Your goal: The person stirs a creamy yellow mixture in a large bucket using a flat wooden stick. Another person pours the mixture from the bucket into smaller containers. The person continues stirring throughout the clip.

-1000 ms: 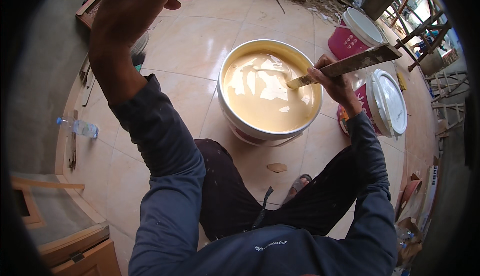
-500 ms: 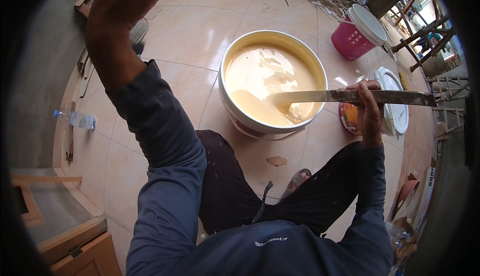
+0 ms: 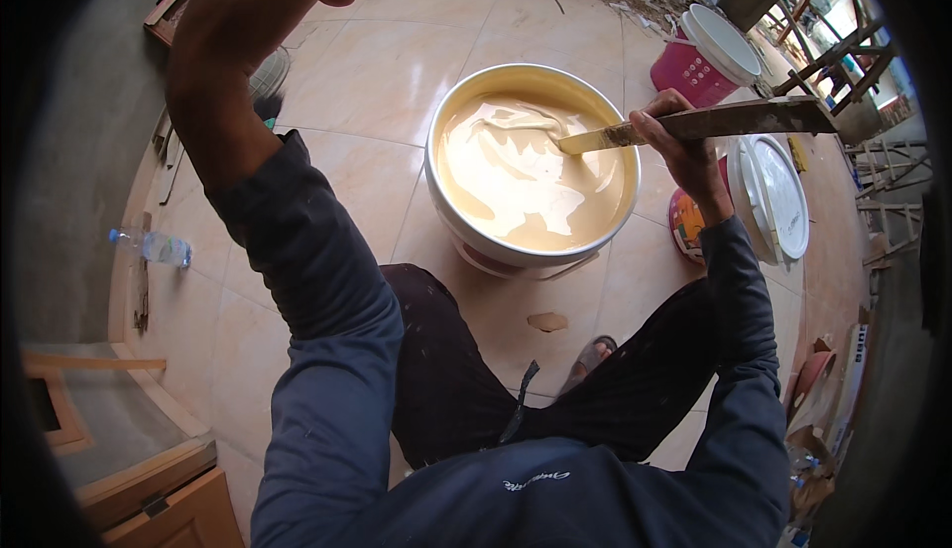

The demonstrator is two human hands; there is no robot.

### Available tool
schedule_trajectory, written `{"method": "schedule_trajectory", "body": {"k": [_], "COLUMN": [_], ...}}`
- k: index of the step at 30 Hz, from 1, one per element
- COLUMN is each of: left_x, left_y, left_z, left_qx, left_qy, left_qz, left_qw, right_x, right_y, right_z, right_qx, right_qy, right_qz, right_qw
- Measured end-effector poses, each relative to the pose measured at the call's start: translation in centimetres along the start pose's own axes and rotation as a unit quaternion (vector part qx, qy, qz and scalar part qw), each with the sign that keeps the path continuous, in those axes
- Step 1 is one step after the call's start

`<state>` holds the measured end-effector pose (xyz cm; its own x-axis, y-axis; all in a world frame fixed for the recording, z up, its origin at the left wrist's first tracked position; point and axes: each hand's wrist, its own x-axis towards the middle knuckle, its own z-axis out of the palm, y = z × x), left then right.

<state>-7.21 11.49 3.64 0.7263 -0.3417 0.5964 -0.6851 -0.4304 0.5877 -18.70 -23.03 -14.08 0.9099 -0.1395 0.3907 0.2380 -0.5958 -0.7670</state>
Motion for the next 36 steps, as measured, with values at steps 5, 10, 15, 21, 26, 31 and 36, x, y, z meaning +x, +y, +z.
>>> {"method": "schedule_trajectory", "body": {"k": [5, 10, 15, 21, 26, 31, 36], "left_x": [0.1, 0.1, 0.3, 1.6, 0.8, 0.1, 0.6], "left_y": [-0.6, -0.7, -0.9, -0.6, -1.7, -1.3, -0.6], "left_z": [-0.1, 0.2, -0.4, -0.8, -0.5, -0.5, -1.3], "left_qx": [-0.016, -0.004, -0.018, 0.005, 0.006, 0.023, 0.04], "left_qy": [-0.002, -0.03, -0.059, -0.08, -0.072, -0.047, -0.03], "left_qz": [-0.007, -0.011, 0.003, -0.104, -0.002, 0.019, -0.062], "left_qw": [1.0, 1.0, 0.998, 0.991, 0.997, 0.998, 0.997], "right_x": [-1.6, -3.0, -4.2, -2.8, 0.8, 2.5, 0.2], "right_y": [1.5, 0.0, 0.2, -2.7, -3.9, 0.4, 2.4], "right_z": [1.1, 1.8, 0.0, -3.3, -2.9, -0.5, 1.8], "right_qx": [0.06, 0.137, 0.159, 0.222, 0.105, 0.0, 0.079], "right_qy": [-0.061, -0.065, 0.04, 0.113, 0.092, 0.007, -0.052], "right_qz": [0.069, 0.147, 0.133, 0.044, -0.024, -0.006, 0.079], "right_qw": [0.994, 0.977, 0.977, 0.967, 0.99, 1.0, 0.992]}}
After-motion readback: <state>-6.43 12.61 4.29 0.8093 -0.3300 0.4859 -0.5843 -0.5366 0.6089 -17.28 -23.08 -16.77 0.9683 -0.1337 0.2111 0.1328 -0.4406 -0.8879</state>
